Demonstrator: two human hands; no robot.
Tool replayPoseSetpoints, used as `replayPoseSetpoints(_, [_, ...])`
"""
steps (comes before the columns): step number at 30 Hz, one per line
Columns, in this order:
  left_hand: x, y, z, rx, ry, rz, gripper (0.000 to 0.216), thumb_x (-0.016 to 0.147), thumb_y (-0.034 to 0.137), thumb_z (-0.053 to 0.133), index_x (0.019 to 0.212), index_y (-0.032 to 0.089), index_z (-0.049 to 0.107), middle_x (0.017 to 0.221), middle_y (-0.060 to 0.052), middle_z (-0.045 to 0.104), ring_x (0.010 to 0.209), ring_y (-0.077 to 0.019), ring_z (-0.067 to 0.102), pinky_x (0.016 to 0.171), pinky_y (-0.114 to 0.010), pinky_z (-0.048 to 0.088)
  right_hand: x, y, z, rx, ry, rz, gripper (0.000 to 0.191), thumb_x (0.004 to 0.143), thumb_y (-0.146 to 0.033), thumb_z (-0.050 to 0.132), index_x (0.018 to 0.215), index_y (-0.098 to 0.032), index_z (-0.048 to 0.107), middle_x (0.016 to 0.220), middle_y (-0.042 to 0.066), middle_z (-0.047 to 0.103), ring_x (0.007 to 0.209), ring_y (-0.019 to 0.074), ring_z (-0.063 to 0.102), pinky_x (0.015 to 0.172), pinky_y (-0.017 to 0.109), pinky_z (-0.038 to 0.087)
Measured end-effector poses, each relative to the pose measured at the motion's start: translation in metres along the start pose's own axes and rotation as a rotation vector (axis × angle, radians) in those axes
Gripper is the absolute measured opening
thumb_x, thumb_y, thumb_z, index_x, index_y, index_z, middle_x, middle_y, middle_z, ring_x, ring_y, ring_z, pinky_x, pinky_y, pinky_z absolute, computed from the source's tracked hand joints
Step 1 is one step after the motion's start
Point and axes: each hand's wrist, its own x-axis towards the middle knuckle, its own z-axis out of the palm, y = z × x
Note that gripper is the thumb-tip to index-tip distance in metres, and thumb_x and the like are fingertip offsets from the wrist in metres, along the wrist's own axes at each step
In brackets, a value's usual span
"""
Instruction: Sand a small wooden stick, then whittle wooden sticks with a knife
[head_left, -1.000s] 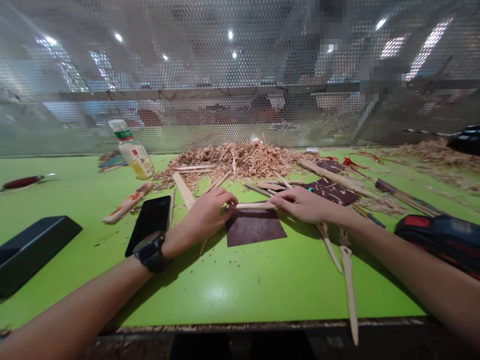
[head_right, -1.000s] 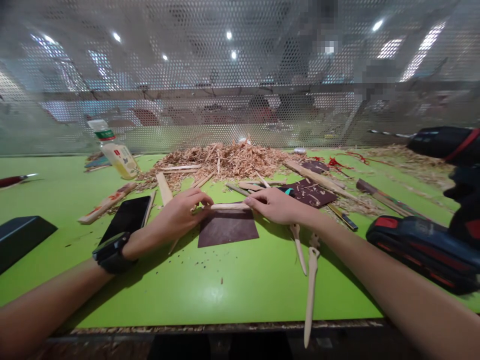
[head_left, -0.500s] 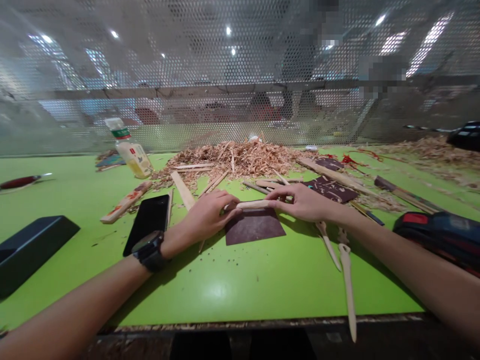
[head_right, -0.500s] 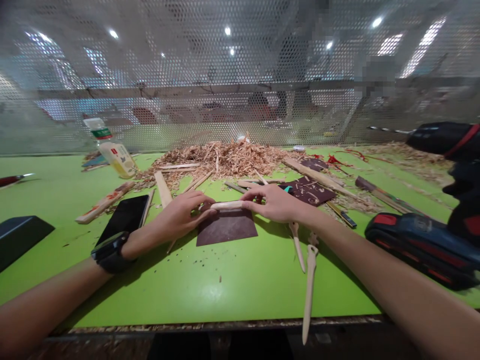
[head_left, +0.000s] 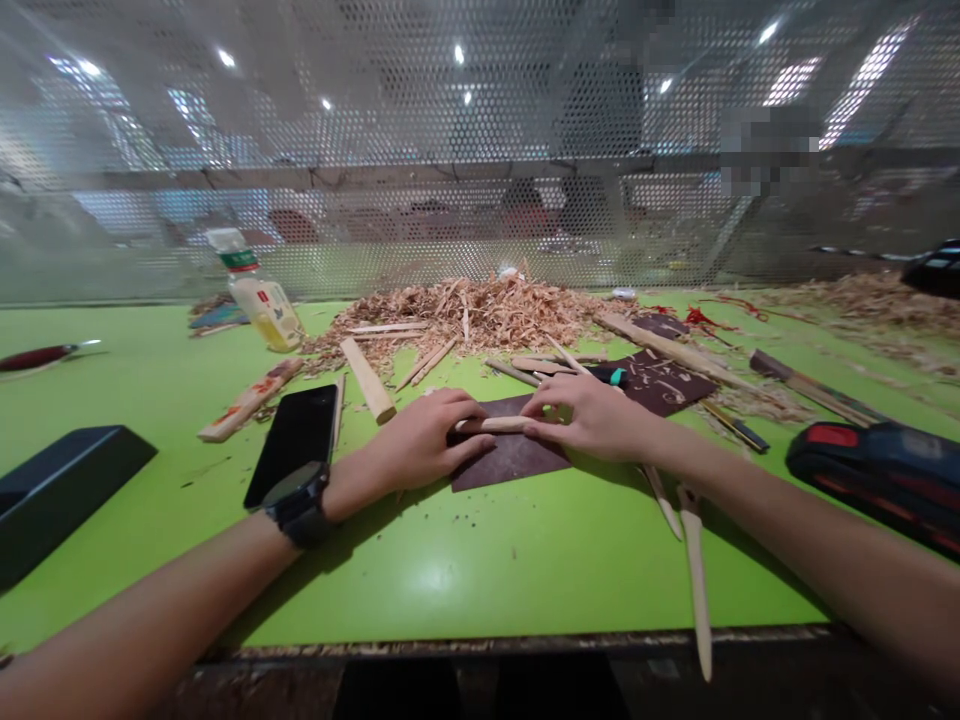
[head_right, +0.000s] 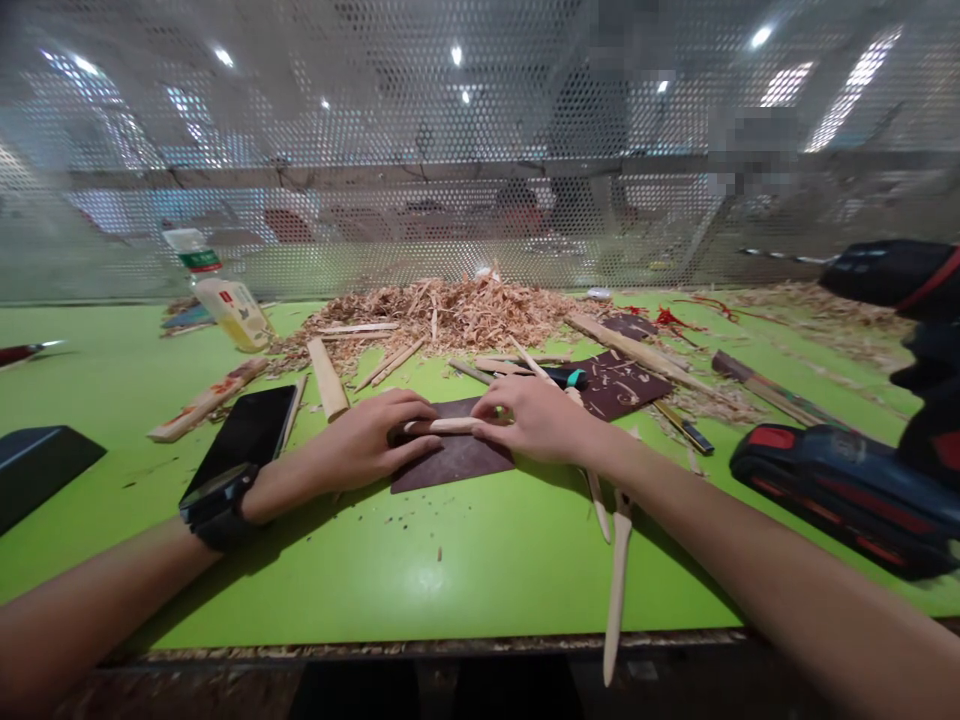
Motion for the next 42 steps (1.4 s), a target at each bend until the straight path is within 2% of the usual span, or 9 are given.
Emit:
replayPoseSetpoints(4, [0.0, 0.004, -0.002, -0.003, -0.033, -0.031, 0.043, 0.097, 0.059, 0.07, 0.112, 0.019, 0.073, 0.108, -0.01, 0.07, 0.097, -0.0265, 0.064, 0.083, -0.037, 0.049, -0.001, 0.001, 0.007, 0.001, 0.026, -0.031, 0.026, 0.102, -0.04, 0.068, 0.108, -0.021, 0.084, 0.104, 0.01, 0.078, 0.094, 0.0241, 0.068, 0.083, 0.038, 0.05])
replayPoseSetpoints(9, [-0.001, 0.004, -0.002, -0.021, -0.055, -0.063, 0.047, 0.095, 0.059, 0.072, 0.12, 0.019, 0.073, 0.113, -0.011, 0.069, 0.102, -0.0278, 0.065, 0.087, -0.038, 0.05, 0.001, -0.003, 0.012, -0.039, 0.045, -0.07, 0.027, 0.105, -0.038, 0.065, 0.111, -0.021, 0.084, 0.103, 0.01, 0.077, 0.094, 0.024, 0.067, 0.082, 0.038, 0.048])
replayPoseSetpoints(16, [-0.002, 0.003, -0.004, -0.007, -0.09, -0.005, 0.059, 0.094, 0.07, 0.068, 0.123, 0.019, 0.074, 0.12, -0.012, 0.069, 0.108, -0.0289, 0.066, 0.093, -0.038, 0.051, -0.002, -0.003, -0.01, -0.056, -0.13, -0.085, 0.02, 0.102, -0.033, 0.069, 0.106, -0.02, 0.084, 0.102, 0.01, 0.075, 0.091, 0.0239, 0.067, 0.079, 0.037, 0.048])
replayPoseSetpoints(23, [-0.001, 0.004, -0.005, -0.037, -0.102, -0.012, 0.06, 0.094, 0.071, 0.067, 0.121, 0.018, 0.074, 0.122, -0.013, 0.068, 0.109, -0.0292, 0.066, 0.095, -0.038, 0.051, 0.001, -0.005, 0.011, -0.064, -0.01, -0.209, 0.028, 0.108, -0.032, 0.058, 0.109, -0.019, 0.082, 0.103, 0.012, 0.071, 0.09, 0.0232, 0.066, 0.08, 0.036, 0.048])
replayPoseSetpoints(28, [0.0, 0.003, -0.004, -0.031, -0.108, 0.008, 0.061, 0.092, 0.07, 0.07, 0.123, 0.017, 0.073, 0.129, -0.014, 0.069, 0.114, -0.0308, 0.065, 0.098, -0.04, 0.051, -0.004, -0.003, -0.009, -0.015, -0.187, -0.126, 0.024, 0.106, -0.035, 0.064, 0.104, -0.023, 0.084, 0.101, 0.009, 0.074, 0.088, 0.0226, 0.066, 0.078, 0.035, 0.048])
replayPoseSetpoints(30, [0.0, 0.002, -0.003, -0.045, -0.098, 0.022, 0.062, 0.092, 0.07, 0.069, 0.123, 0.017, 0.073, 0.132, -0.015, 0.068, 0.117, -0.0315, 0.065, 0.099, -0.041, 0.051, -0.005, -0.003, -0.01, 0.0, -0.183, -0.114, 0.025, 0.106, -0.037, 0.063, 0.104, -0.023, 0.084, 0.101, 0.009, 0.074, 0.089, 0.0226, 0.067, 0.079, 0.035, 0.048])
replayPoseSetpoints(35, [0.001, 0.0, 0.0, -0.058, -0.088, 0.037, 0.06, 0.094, 0.071, 0.067, 0.121, 0.017, 0.073, 0.13, -0.017, 0.07, 0.117, -0.0324, 0.065, 0.099, -0.042, 0.05, -0.001, -0.01, 0.012, 0.006, -0.034, -0.191, 0.029, 0.109, -0.035, 0.058, 0.11, -0.022, 0.083, 0.105, 0.011, 0.072, 0.093, 0.0232, 0.066, 0.083, 0.036, 0.048])
replayPoseSetpoints(37, [0.001, -0.001, -0.001, -0.046, -0.101, 0.04, 0.061, 0.094, 0.071, 0.067, 0.121, 0.017, 0.073, 0.127, -0.016, 0.071, 0.116, -0.0324, 0.065, 0.099, -0.042, 0.05, -0.001, -0.009, 0.009, 0.005, -0.063, -0.181, 0.03, 0.108, -0.037, 0.058, 0.11, -0.022, 0.084, 0.103, 0.011, 0.073, 0.092, 0.0236, 0.066, 0.082, 0.037, 0.047])
replayPoseSetpoints(42, [0.001, 0.002, -0.003, -0.036, -0.124, 0.019, 0.067, 0.092, 0.072, 0.067, 0.131, 0.018, 0.069, 0.126, -0.015, 0.072, 0.115, -0.0327, 0.064, 0.097, -0.042, 0.049, -0.007, 0.001, -0.014, 0.106, -0.213, -0.017, 0.029, 0.104, -0.045, 0.065, 0.106, -0.025, 0.086, 0.101, 0.008, 0.076, 0.09, 0.0227, 0.067, 0.08, 0.036, 0.048])
